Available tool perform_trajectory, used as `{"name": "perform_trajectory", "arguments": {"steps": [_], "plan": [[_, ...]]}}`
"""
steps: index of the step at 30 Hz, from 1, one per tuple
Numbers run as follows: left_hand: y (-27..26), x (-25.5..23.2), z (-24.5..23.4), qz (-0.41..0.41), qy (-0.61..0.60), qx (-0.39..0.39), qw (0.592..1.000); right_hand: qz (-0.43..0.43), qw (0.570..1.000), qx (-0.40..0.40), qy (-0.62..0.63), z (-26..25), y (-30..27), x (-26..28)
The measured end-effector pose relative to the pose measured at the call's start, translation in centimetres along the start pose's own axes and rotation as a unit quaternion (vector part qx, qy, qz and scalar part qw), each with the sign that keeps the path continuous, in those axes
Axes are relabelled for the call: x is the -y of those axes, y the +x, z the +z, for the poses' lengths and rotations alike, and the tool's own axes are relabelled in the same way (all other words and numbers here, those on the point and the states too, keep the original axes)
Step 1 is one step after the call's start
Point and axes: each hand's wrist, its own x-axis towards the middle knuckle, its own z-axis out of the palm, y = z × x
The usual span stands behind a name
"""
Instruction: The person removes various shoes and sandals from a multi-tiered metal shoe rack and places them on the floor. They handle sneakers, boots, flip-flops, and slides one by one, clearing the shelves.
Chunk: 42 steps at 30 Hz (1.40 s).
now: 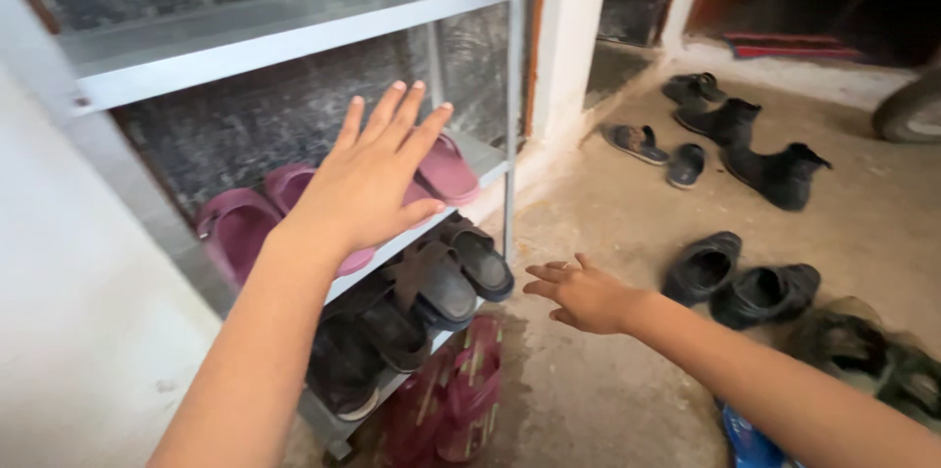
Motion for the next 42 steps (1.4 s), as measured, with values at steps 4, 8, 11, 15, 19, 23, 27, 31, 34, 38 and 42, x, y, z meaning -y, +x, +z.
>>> {"name": "perform_trajectory", "arguments": {"steps": [4,8,11,15,19,23,27,31,34,38,42], "plan": [[-1.7,1.6,0.1,-0.031,-0.013,0.042,0.999,-0.024,0.998,-0.053,-0.033,-2.7,1.7,3.2],[-3.3,3.7,0.1,-0.092,-0.016,0.106,0.990,-0.024,0.990,-0.132,-0.042,-5.7,2.3,5.0],[-4.0,5.1,0.5,-0.135,-0.015,0.151,0.979,-0.029,0.983,-0.172,-0.049,-7.1,2.7,5.4],[-4.3,6.4,1.3,-0.167,-0.022,0.167,0.971,-0.014,0.982,-0.185,-0.044,-7.7,3.2,5.0],[-3.7,7.2,2.8,-0.196,-0.042,0.196,0.960,0.022,0.983,-0.174,-0.050,-7.6,3.9,3.6],[-2.6,7.7,4.8,-0.221,-0.048,0.206,0.952,0.030,0.976,-0.209,-0.050,-8.0,6.1,2.0],[-1.4,7.5,6.8,-0.228,-0.073,0.199,0.950,0.076,0.977,-0.190,-0.058,-8.7,9.9,0.2],[-0.4,7.7,8.4,-0.213,-0.079,0.176,0.958,0.110,0.981,-0.144,-0.066,-8.3,14.9,-0.9],[0.2,7.8,9.1,-0.209,-0.088,0.172,0.959,0.128,0.983,-0.082,-0.101,-7.2,18.3,-1.5],[0.6,7.7,9.9,-0.199,-0.095,0.165,0.961,0.137,0.982,-0.052,-0.120,-5.0,21.3,-2.6],[0.6,7.2,10.6,-0.194,-0.087,0.167,0.963,0.128,0.982,-0.095,-0.099,-3.1,22.6,-3.6]]}}
